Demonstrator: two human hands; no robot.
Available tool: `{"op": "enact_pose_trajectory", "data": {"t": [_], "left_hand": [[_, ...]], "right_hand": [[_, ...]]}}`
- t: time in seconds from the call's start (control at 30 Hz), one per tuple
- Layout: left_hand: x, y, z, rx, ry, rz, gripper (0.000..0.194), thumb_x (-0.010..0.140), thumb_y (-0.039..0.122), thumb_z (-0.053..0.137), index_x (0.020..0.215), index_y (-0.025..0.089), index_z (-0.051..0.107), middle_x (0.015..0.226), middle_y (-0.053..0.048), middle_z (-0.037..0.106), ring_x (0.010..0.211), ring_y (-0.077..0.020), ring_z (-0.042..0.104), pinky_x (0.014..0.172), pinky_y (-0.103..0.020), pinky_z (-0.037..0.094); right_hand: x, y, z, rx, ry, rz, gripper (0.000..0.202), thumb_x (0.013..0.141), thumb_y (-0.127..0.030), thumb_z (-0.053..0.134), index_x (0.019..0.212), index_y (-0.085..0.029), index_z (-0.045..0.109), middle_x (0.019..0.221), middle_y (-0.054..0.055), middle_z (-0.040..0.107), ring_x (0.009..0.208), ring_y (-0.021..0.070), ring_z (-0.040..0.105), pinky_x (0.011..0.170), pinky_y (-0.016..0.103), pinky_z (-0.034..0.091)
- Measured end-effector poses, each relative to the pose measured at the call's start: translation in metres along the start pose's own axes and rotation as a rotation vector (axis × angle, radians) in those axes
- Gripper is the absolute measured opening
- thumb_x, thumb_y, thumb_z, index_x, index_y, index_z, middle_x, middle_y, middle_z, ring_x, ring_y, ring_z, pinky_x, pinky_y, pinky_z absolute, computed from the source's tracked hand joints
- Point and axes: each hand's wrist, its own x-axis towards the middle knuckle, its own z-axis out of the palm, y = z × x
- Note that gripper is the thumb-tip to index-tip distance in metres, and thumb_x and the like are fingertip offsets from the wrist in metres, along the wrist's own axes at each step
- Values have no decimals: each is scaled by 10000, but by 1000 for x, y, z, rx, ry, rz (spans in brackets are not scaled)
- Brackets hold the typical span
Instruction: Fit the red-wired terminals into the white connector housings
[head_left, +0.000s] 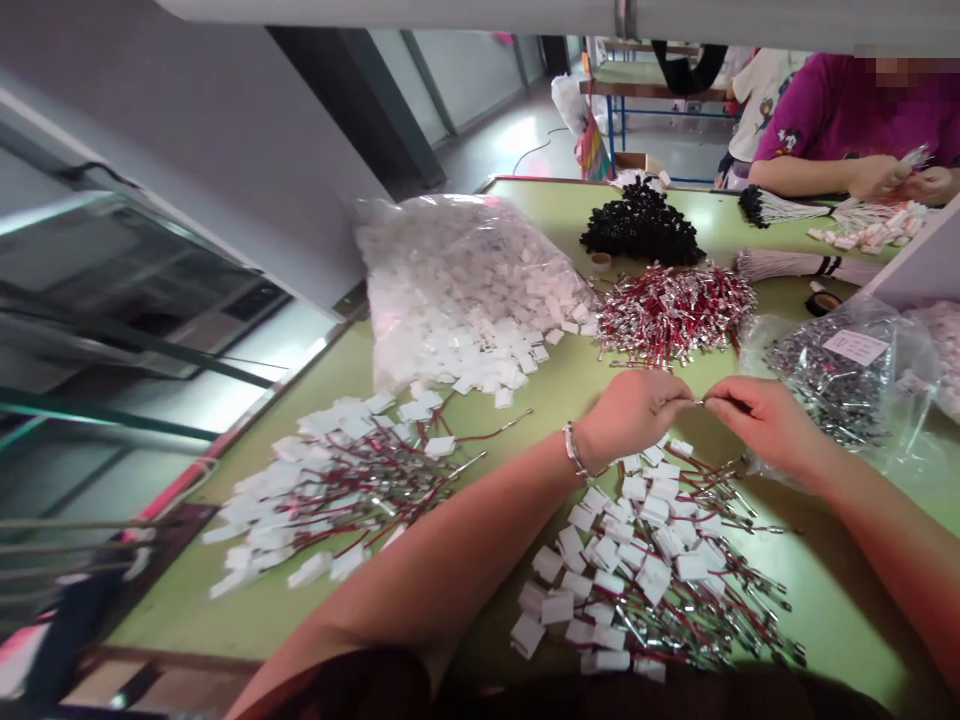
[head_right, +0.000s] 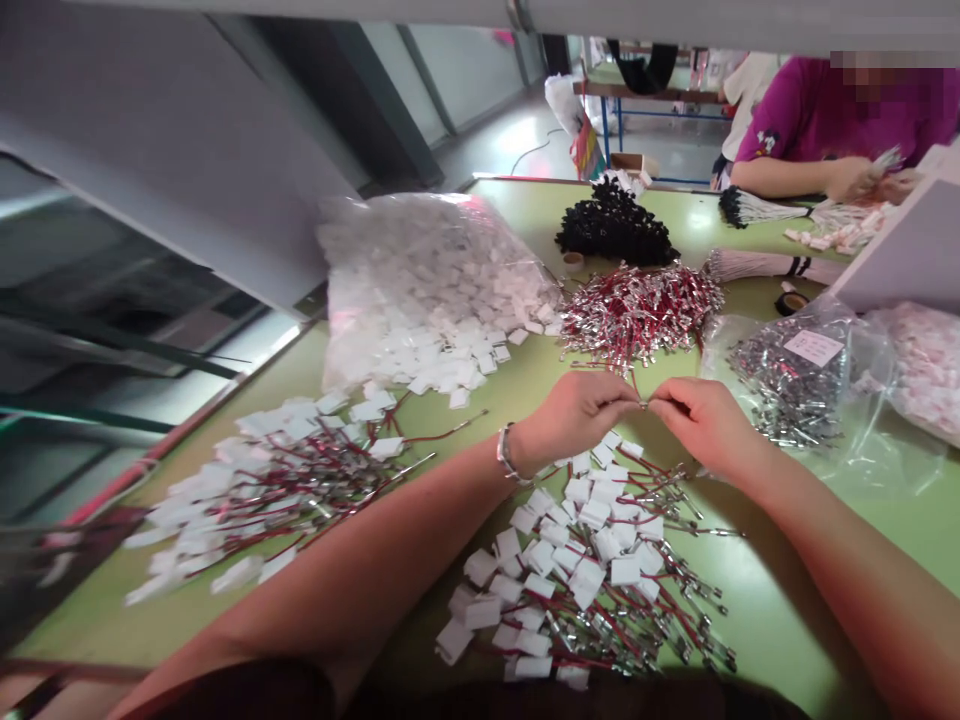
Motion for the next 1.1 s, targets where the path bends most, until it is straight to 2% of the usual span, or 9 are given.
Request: {"op": "enact_pose_trajectory", "data": {"t": [0.1, 0.23, 0.47, 0.63, 0.73, 0.87, 0.93, 1.0, 1.1], "left_hand": [[-3, -2, 1, 333, -51, 233, 245, 915, 229, 432, 867, 181, 667, 797, -51, 685, 742, -155, 587, 652, -287, 414], [-7, -5, 4, 587, -22, 385, 244, 903, 149, 405, 852, 173, 642, 708, -35, 630, 658, -146, 553, 548, -281, 381], [-10, -6, 5, 656, 163, 499, 237, 888, 105, 413, 818, 174, 628, 658, -15, 591, 592, -133, 507, 482, -281, 350], [-10, -7, 5, 654, 171, 625, 254, 905, 96, 389, 817, 170, 616, 628, -6, 575, 562, -122, 492, 491, -272, 365], [-11, -8, 7, 657, 159, 588, 258, 903, 92, 387, 803, 167, 613, 635, -9, 582, 566, -123, 499, 486, -270, 363], [-7, -5, 6, 645, 48, 472, 251, 915, 129, 402, 831, 162, 636, 676, -22, 616, 604, -130, 538, 503, -266, 379], [-3, -2, 1, 596, -7, 378, 246, 936, 205, 428, 850, 170, 656, 741, -33, 655, 686, -144, 582, 574, -274, 428], [1, -1, -8, 495, 2, 233, 243, 940, 289, 463, 893, 187, 679, 821, -37, 693, 773, -159, 615, 664, -293, 463], [5, -3, -19, 296, 6, 104, 244, 935, 293, 473, 940, 209, 702, 886, -29, 724, 816, -148, 634, 730, -288, 476]], "right_hand": [[-1, 0, -6, 66, -149, 140, 238, 822, -357, 506, 652, -199, 558, 574, -18, 530, 541, 121, 446, 520, 260, 333], [0, -3, -7, 96, -199, 261, 274, 811, -391, 513, 621, -193, 523, 547, -31, 503, 517, 107, 412, 506, 251, 311], [2, -12, -9, 115, -164, 280, 230, 817, -307, 542, 621, -187, 533, 557, -36, 509, 536, 100, 417, 527, 239, 320], [1, -12, -10, 311, -306, 412, 203, 834, -300, 541, 664, -189, 544, 538, -52, 491, 442, 72, 343, 456, 228, 274], [0, -13, -3, 336, -240, 452, 224, 842, -335, 537, 672, -191, 539, 530, -56, 482, 423, 68, 326, 436, 227, 255], [2, -12, 1, 171, -162, 326, 245, 831, -320, 549, 629, -182, 533, 550, -35, 518, 505, 89, 418, 502, 230, 317], [4, -8, -3, 107, -167, 252, 224, 830, -306, 538, 643, -183, 547, 564, -29, 535, 528, 100, 437, 520, 237, 331], [6, 0, -11, 31, -122, 172, 202, 832, -301, 525, 675, -183, 572, 595, -17, 563, 561, 115, 466, 541, 247, 348], [8, 12, -21, -62, -76, 117, 212, 853, -320, 495, 721, -189, 598, 635, 4, 598, 597, 139, 515, 561, 262, 382]]}}
